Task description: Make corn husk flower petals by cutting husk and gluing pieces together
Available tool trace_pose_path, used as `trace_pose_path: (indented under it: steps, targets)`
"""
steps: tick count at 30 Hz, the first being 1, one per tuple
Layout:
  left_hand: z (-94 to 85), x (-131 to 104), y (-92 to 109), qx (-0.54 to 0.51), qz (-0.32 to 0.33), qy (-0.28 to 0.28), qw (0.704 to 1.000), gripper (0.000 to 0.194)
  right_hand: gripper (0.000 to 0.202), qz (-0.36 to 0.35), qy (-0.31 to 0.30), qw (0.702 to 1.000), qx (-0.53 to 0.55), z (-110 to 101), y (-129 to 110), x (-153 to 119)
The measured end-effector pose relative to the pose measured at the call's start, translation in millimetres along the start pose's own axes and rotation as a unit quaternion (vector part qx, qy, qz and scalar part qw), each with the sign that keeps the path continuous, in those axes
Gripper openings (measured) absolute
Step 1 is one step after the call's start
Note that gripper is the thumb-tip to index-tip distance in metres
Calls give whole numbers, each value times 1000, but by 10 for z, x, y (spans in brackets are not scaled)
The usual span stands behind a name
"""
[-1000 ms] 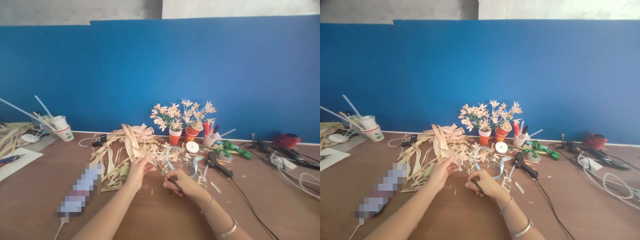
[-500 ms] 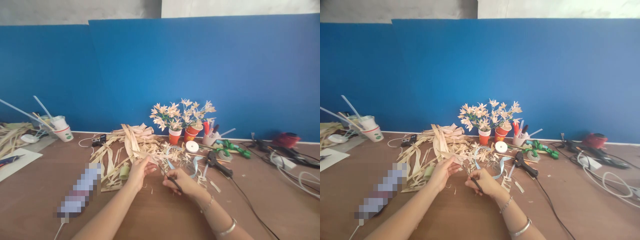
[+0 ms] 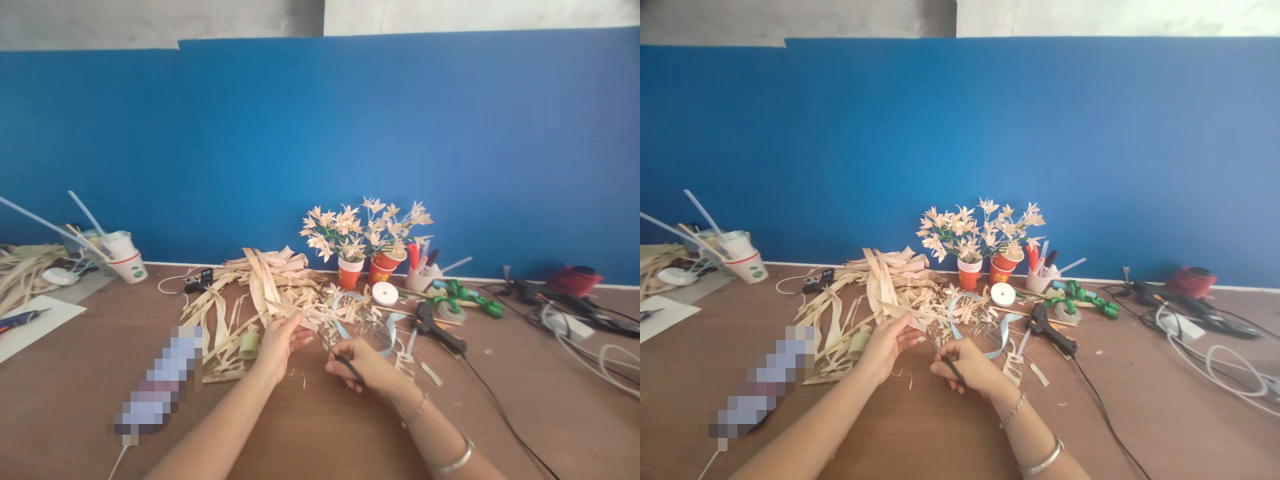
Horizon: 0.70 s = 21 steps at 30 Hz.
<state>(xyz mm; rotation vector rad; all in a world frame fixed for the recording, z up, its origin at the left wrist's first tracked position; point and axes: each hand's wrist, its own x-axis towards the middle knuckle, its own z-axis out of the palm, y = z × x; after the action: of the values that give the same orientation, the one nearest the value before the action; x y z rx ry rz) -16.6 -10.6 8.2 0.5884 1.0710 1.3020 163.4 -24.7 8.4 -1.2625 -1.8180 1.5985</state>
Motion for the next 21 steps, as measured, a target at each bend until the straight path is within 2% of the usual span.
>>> trace_pose_path:
  steps: [6,10,21]
  targets:
    - [-58,69,26,-7,36,43,998,18,25,-8,-43,999,26,-69,47,-49]
    - [-98,101,37,36,74,50,995,21,24,-26,-73,996,46,-105,63,-72]
    - [-103,99,43,69,114,80,988,32,29,0,-63,998,17,-73,93,-42]
